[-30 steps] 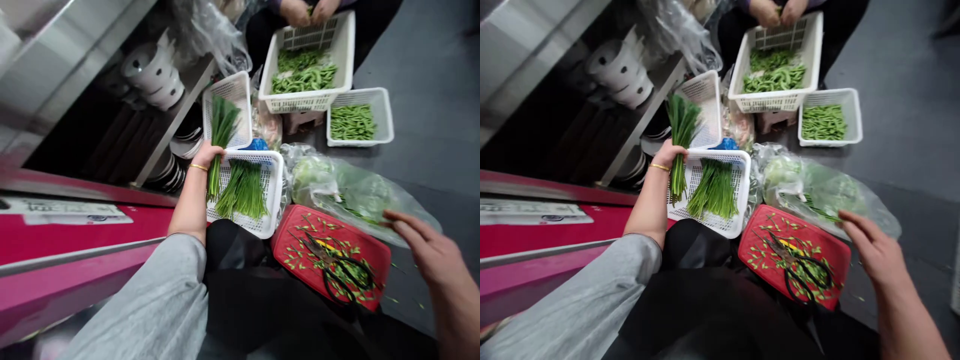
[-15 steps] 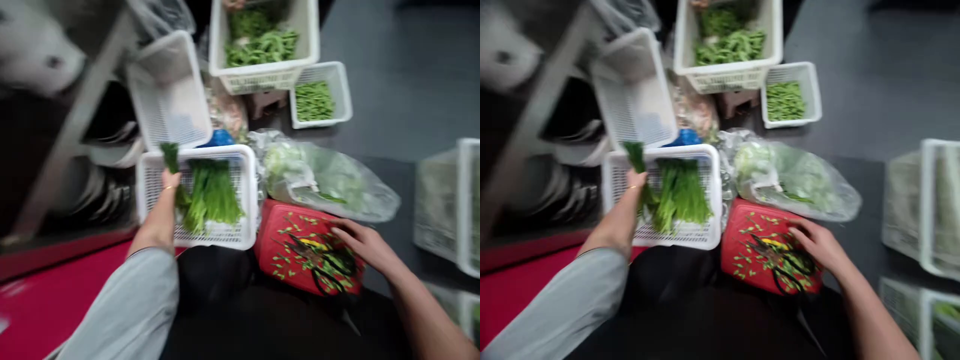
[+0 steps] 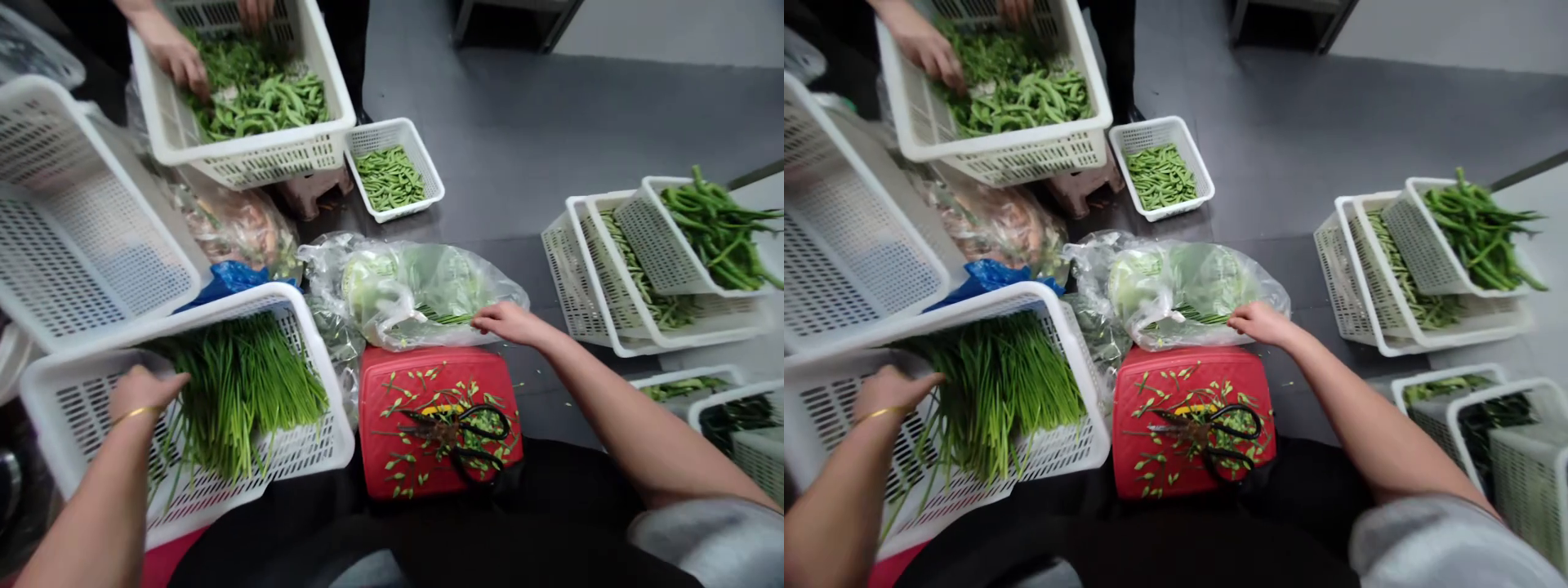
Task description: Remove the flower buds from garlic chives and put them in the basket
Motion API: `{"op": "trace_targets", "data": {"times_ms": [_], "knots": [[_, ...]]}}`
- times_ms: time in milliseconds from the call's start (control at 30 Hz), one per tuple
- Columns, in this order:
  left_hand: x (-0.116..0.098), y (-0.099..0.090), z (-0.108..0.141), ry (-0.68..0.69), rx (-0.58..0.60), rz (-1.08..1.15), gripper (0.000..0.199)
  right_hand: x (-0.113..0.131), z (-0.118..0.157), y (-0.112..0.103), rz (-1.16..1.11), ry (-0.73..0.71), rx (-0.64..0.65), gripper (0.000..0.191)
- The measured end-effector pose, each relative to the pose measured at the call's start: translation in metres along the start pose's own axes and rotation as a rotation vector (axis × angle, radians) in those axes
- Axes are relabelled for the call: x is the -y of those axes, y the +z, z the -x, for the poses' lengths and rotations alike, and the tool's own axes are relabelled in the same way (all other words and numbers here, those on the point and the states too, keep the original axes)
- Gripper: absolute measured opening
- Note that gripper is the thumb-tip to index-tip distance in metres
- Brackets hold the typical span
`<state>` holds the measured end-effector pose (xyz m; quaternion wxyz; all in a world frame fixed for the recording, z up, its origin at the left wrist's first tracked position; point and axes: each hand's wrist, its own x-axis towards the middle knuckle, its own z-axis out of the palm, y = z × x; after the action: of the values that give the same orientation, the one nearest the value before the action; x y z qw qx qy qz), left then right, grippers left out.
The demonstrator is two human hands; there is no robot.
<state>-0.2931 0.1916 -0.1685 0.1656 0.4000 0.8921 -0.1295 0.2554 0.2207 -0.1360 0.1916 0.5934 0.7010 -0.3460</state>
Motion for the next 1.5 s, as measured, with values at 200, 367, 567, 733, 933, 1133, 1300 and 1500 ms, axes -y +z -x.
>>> {"op": "trace_targets", "data": {"times_ms": [200,367,567,733,933,1133,1300,1500], "knots": [[-0.11,-0.056,0.131,0.99,0.006,0.526,0.03,-0.023,-0.095,0.018,0.091,0.168,-0.021,0.047],[-0.295,0.003,0.198,1.546,0.652,0.269,0.036,-0.042,-0.114,-0.02,-0.018,0.108,-0.352,0.069],[-0.382,0.08,0.138,0.994,0.215,-0.106,0.051,-0.049,-0.094,0.001,0.169,-0.085,-0.285,0.048],[-0.377,0.05,0.112,1.025,-0.04,-0.132,0.079,-0.043,-0.123,0.046,0.237,-0.194,-0.013,0.029],[-0.367,0.065,0.169,1.267,0.417,-0.383,0.053,-0.067,-0.116,0.08,0.306,-0.205,0.048,0.032],[-0.342,0.099,0.192,1.29,0.691,-0.542,0.033,-0.092,-0.107,0.089,0.374,-0.268,-0.053,0.07],[-0.334,0.098,0.187,1.349,0.676,-0.423,0.03,-0.101,-0.144,0.084,0.434,-0.253,-0.038,0.096],[-0.33,0.098,0.186,1.395,0.659,-0.53,0.04,-0.085,-0.131,0.098,0.507,-0.239,-0.029,0.064]]}}
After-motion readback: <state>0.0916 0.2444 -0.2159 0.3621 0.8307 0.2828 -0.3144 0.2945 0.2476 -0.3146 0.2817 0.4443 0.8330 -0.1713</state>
